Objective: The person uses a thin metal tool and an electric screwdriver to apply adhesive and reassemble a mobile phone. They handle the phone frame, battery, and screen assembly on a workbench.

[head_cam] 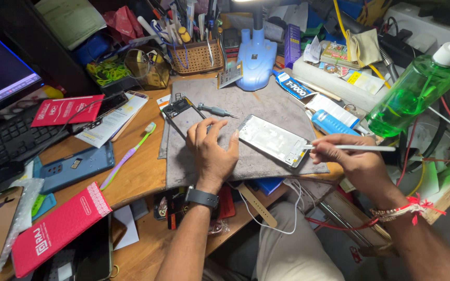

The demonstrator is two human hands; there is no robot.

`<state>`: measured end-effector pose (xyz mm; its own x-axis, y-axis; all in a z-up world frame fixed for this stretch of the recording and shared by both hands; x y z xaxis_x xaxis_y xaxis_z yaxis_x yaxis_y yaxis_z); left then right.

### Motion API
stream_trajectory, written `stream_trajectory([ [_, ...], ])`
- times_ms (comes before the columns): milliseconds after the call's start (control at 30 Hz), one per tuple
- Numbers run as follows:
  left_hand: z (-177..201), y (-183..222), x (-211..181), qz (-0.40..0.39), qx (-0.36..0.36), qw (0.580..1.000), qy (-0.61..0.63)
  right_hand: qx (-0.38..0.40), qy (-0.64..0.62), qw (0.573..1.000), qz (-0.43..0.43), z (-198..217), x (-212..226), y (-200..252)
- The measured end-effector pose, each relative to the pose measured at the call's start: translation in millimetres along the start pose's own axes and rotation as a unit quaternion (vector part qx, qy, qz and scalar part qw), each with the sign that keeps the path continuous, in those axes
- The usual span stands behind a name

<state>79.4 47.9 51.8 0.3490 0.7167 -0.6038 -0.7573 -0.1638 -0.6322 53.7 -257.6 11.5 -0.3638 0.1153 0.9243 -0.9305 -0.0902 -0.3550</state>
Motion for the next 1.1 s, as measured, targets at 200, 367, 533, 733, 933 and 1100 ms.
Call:
stream_trajectory([
  [200, -7, -2, -2, 0.002, 0.025, 0.999, -0.035, -0.034, 0.102, 0.991, 0.082, -8, 38, 3],
  [367, 5, 0, -8, -0.011, -0.013, 1.000, 0.016, 0.073, 0.429, 0.851, 0.293, -71, 101, -1],
  [533, 39, 14, -30, -0.030, -0.067, 0.995, 0.066, 0.077, 0.391, 0.907, 0.139, -65, 96, -29],
  [733, -23, 80, -38, 0.337, 0.138, 0.900, 0.241, 0.079, 0.342, 0.933, 0.079, -52, 104, -63],
  [933, -65, 86, -42, 0.314, 0.180, 0.917, 0.168, 0.082, 0.358, 0.923, 0.113, -65, 119, -63],
  [1100, -105, 110, -44, 0.446, 0.286, 0.753, 0.390, 0.086, 0.426, 0.894, 0.107, -71, 124, -54],
])
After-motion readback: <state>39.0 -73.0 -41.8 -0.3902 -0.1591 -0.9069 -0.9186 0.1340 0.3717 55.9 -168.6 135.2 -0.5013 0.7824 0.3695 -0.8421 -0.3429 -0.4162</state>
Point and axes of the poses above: each hand's wrist, its own y-axis away from the middle knuckle, its own z-axis out of the back of the hand, x = y × z, the point moved 10 cm from there along -y, towards the middle knuckle, and after that the axes turned 8 degrees about z, right-handed, at the moved point
